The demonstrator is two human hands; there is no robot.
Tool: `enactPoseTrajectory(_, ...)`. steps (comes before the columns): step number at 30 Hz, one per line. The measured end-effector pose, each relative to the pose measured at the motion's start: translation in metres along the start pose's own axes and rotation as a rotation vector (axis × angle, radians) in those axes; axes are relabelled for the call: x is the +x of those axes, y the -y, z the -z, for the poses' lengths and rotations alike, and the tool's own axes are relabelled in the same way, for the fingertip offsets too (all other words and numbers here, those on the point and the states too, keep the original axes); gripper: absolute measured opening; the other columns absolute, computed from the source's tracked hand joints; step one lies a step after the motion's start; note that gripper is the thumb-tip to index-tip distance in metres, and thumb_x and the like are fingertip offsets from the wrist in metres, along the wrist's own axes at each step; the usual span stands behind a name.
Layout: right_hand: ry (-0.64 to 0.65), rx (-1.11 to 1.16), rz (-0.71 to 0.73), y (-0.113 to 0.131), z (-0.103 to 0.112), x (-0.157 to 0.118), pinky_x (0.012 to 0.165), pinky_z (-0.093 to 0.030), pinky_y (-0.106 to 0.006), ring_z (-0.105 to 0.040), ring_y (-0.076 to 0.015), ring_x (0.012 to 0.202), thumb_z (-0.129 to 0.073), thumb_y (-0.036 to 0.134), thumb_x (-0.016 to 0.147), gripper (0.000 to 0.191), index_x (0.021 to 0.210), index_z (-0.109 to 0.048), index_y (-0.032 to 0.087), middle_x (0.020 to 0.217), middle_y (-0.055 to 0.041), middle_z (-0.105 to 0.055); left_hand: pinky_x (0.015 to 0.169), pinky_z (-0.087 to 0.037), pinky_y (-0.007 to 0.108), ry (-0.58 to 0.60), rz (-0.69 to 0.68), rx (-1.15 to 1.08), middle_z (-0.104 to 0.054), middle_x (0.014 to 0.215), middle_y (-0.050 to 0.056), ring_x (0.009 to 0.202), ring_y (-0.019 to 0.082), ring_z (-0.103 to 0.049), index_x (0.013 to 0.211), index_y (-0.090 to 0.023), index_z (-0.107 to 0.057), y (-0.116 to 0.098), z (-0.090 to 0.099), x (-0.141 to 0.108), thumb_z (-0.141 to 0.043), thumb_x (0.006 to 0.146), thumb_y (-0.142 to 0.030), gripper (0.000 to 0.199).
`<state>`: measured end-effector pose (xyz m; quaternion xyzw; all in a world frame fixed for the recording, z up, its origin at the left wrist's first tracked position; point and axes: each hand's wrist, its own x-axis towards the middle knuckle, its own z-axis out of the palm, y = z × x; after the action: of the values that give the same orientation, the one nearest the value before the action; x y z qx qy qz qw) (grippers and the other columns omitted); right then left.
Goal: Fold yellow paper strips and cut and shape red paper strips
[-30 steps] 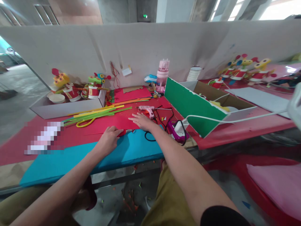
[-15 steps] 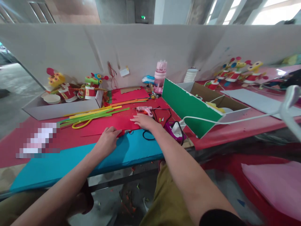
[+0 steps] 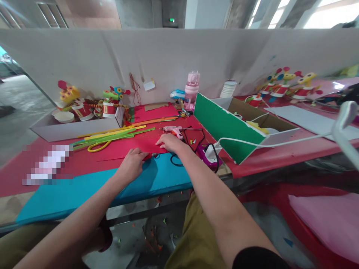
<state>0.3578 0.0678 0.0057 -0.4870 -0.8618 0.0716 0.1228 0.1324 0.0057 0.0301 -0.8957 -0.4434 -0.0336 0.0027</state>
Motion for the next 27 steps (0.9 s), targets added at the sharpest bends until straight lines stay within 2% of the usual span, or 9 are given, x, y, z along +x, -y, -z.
enactPoseTrajectory(7, -0.019, -0.011, 0.014, -0.001, -0.003, -0.001, 0.089, -0.046, -0.03, -0.064, -0.0217, 0.099, -0.065, 0.018, 0.08, 0.026, 0.105, -0.074, 0.02, 0.103, -0.0077, -0.073, 0.082, -0.043, 0.036, -0.02, -0.026, 0.002, -0.057, 0.099, 0.011, 0.095, 0.025, -0.052, 0.115, -0.018, -0.063, -0.004, -0.003, 0.001, -0.045, 0.084, -0.011, 0.037)
enactPoseTrajectory(11, -0.012, -0.019, -0.006, 0.0, -0.004, -0.002, 0.089, -0.046, -0.029, -0.064, -0.0215, 0.1, -0.065, 0.018, 0.08, 0.027, 0.106, -0.073, 0.018, 0.105, -0.0083, -0.073, 0.083, -0.043, 0.036, -0.012, -0.02, -0.011, -0.057, 0.099, 0.012, 0.095, 0.025, -0.052, 0.116, -0.018, -0.063, -0.01, -0.005, 0.004, -0.045, 0.084, -0.011, 0.036)
enactPoseTrajectory(14, -0.01, -0.011, -0.024, 0.002, -0.003, -0.002, 0.091, -0.045, -0.029, -0.063, -0.0218, 0.103, -0.064, 0.017, 0.081, 0.028, 0.107, -0.073, 0.018, 0.107, -0.0088, -0.072, 0.083, -0.043, 0.035, -0.022, -0.046, -0.029, -0.057, 0.098, 0.011, 0.096, 0.025, -0.051, 0.117, -0.018, -0.063, -0.01, -0.003, -0.002, -0.044, 0.084, -0.011, 0.038)
enactPoseTrajectory(16, -0.004, -0.006, -0.029, 0.004, -0.001, -0.004, 0.093, -0.044, -0.029, -0.063, -0.0219, 0.105, -0.063, 0.016, 0.082, 0.028, 0.108, -0.072, 0.017, 0.109, -0.0099, -0.071, 0.084, -0.043, 0.036, -0.038, -0.057, -0.026, -0.057, 0.098, 0.011, 0.095, 0.025, -0.051, 0.119, -0.017, -0.062, -0.002, 0.002, -0.012, -0.043, 0.084, -0.01, 0.04)
enactPoseTrajectory(18, 0.0, -0.005, -0.032, 0.006, 0.001, -0.006, 0.094, -0.044, -0.029, -0.062, -0.0223, 0.107, -0.062, 0.017, 0.083, 0.029, 0.11, -0.071, 0.015, 0.112, -0.0112, -0.07, 0.086, -0.043, 0.037, -0.068, -0.051, -0.023, -0.057, 0.099, 0.012, 0.095, 0.025, -0.051, 0.123, -0.016, -0.059, 0.014, 0.01, -0.023, -0.042, 0.085, -0.011, 0.042)
enactPoseTrajectory(20, -0.002, -0.007, -0.04, 0.009, 0.002, -0.008, 0.095, -0.043, -0.031, -0.061, -0.0229, 0.107, -0.06, 0.019, 0.085, 0.029, 0.111, -0.07, 0.014, 0.113, -0.0121, -0.069, 0.089, -0.042, 0.036, -0.112, -0.03, -0.027, -0.058, 0.103, 0.011, 0.099, 0.024, -0.051, 0.126, -0.017, -0.057, 0.04, 0.021, -0.033, -0.042, 0.085, -0.011, 0.044)
enactPoseTrajectory(22, -0.02, -0.009, -0.049, 0.014, 0.002, -0.009, 0.096, -0.043, -0.032, -0.061, -0.0235, 0.108, -0.055, 0.022, 0.089, 0.029, 0.112, -0.07, 0.014, 0.113, -0.0127, -0.069, 0.091, -0.042, 0.036, -0.149, 0.016, -0.009, -0.058, 0.105, 0.011, 0.1, 0.024, -0.052, 0.126, -0.018, -0.057, 0.073, 0.03, -0.038, -0.042, 0.085, -0.013, 0.043)
enactPoseTrajectory(24, -0.097, -0.015, -0.067, 0.023, 0.0, -0.005, 0.098, -0.042, -0.035, -0.06, -0.0243, 0.109, -0.051, 0.027, 0.091, 0.033, 0.117, -0.067, 0.014, 0.116, -0.014, -0.067, 0.092, -0.042, 0.037, -0.182, 0.106, 0.027, -0.059, 0.107, 0.01, 0.102, 0.025, -0.053, 0.125, -0.02, -0.058, 0.111, 0.038, -0.037, -0.042, 0.085, -0.012, 0.044)
enactPoseTrajectory(27, -0.173, 0.012, -0.083, 0.042, -0.007, 0.007, 0.103, -0.038, -0.039, -0.054, -0.0262, 0.118, -0.05, 0.042, 0.091, 0.047, 0.129, -0.058, 0.015, 0.128, -0.0153, -0.06, 0.091, -0.042, 0.04, -0.224, 0.263, 0.114, -0.058, 0.114, 0.014, 0.107, 0.028, -0.051, 0.13, -0.017, -0.054, 0.163, 0.045, -0.026, -0.042, 0.082, -0.01, 0.05)
